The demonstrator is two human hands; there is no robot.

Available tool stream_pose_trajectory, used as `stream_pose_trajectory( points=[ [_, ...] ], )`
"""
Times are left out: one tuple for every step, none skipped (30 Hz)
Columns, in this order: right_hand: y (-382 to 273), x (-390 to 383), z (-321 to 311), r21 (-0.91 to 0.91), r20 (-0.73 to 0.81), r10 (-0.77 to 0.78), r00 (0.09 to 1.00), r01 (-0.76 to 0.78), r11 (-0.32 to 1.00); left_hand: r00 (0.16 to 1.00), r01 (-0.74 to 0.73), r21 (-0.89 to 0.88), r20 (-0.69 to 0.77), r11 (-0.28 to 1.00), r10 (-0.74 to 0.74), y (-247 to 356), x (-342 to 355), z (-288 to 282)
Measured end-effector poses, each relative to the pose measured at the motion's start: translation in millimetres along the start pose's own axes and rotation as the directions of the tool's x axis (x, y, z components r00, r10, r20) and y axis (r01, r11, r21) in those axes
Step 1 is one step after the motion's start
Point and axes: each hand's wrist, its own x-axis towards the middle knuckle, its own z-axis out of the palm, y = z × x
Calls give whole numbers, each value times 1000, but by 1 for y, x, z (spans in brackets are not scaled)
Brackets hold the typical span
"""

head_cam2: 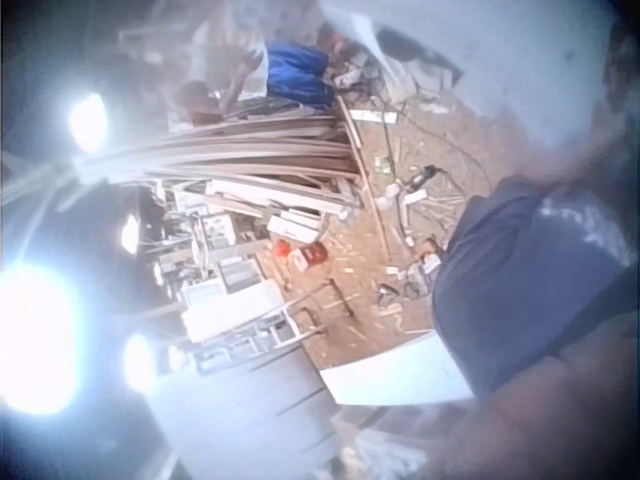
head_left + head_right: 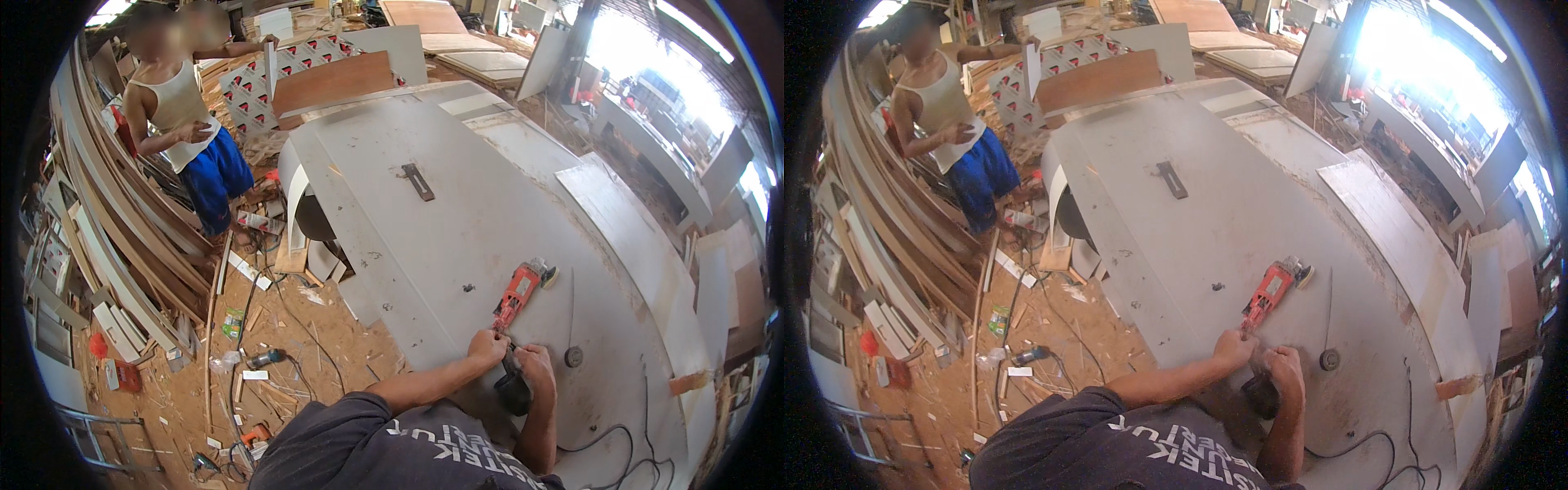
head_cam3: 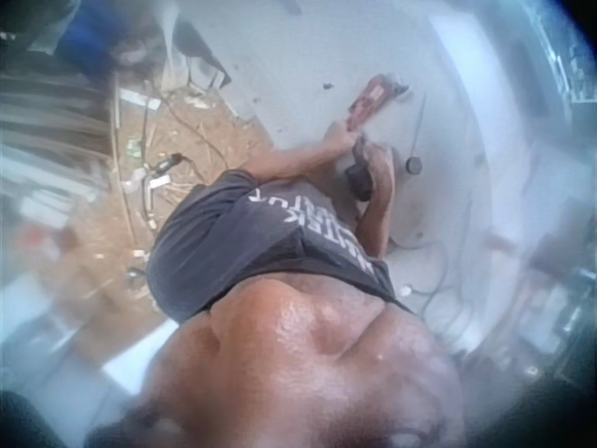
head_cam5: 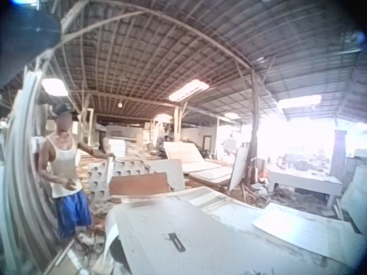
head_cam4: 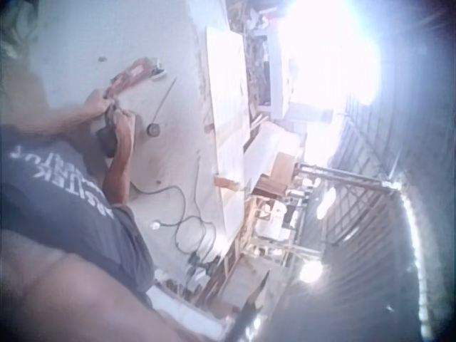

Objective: The person disassembles a power plug using a drill, removes a damaged section of cord, strips the wire ends with a pair of pliers, and then connects the wires to a power tool and secures them with electrical tape.

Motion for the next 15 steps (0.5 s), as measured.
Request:
stream_pose_trajectory(
  points=[
    [1,0,0,1,7,-1,1000,1,1000,1000,4,-12,-1,1000,-4,-2,0,0],
    [3,1,-1,1,5,-14,1000,14,1000,1000,5,-29,-2,1000,-5,-3,2,0],
    [7,4,-1,0,3,-27,1000,27,1000,1000,5,-45,-3,999,-5,-3,3,1],
    [10,6,0,-1,1,-40,999,40,999,1000,10,-56,1,998,-10,-4,3,2],
    [13,9,-1,10,0,-49,999,49,999,1000,17,-67,8,998,-16,-3,3,2],
    [16,10,-2,21,0,-59,998,59,998,1000,23,-77,14,997,-22,-1,3,2],
    [18,11,-3,31,-1,-69,998,69,997,1000,26,-100,20,995,-24,0,2,1],
    [15,8,-3,41,3,-63,998,63,997,999,31,-121,24,992,-28,4,-2,-2],
    [12,6,-2,50,7,-57,998,57,997,999,37,-142,28,989,-33,6,-3,-3],
    [7,2,-2,59,11,-51,999,51,997,1000,9,-126,28,992,-5,5,-2,-3],
    [-4,-6,-1,57,2,-30,1000,30,998,999,-19,-111,30,994,22,4,-1,-3],
    [-19,-17,2,54,-4,-7,1000,7,999,998,-43,-96,31,994,46,3,-1,-4],
    [-27,-22,3,52,-10,17,1000,-17,999,999,-34,-92,27,995,37,3,-3,-4],
    [-28,-21,3,26,-29,28,999,-28,999,999,-27,-87,27,996,29,7,-7,-5],
    [-26,-20,4,2,-49,40,998,-40,999,999,-19,-82,29,996,21,9,-9,-5]
  ],
)
